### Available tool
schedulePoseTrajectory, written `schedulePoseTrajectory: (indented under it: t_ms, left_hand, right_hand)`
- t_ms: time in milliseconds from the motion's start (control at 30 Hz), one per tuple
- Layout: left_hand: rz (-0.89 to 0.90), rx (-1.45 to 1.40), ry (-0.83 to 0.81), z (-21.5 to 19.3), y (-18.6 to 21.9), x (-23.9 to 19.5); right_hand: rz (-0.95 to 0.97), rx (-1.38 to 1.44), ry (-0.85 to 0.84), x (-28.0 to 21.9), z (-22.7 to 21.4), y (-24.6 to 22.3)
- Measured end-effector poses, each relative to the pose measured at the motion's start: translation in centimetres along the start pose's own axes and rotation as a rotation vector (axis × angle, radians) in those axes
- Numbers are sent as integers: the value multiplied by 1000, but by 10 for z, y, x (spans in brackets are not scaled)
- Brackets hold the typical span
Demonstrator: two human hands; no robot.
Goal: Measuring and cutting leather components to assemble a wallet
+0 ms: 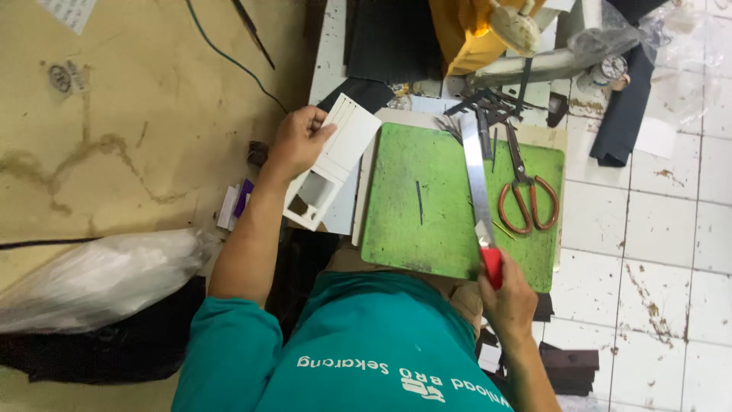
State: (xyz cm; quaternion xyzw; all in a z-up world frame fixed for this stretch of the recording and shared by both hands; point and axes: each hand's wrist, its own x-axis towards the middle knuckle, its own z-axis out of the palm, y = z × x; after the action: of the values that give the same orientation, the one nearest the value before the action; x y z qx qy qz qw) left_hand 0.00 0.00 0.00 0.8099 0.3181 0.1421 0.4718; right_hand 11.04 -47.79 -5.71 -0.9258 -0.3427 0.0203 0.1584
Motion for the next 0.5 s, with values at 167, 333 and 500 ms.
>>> schedulePoseTrajectory:
  t_ms: [167,333,500]
  left_hand:
    - [-12,241,-18,17,-45,63]
    - [-244,540,-53,33,-48,80]
    - [-274,851,19,38,-32,78]
  right_hand:
    - [-49,-53,120,17,-1,27]
    - [8,-15,130,26,-28,32]
    - [-53,53,138,29,-12,35]
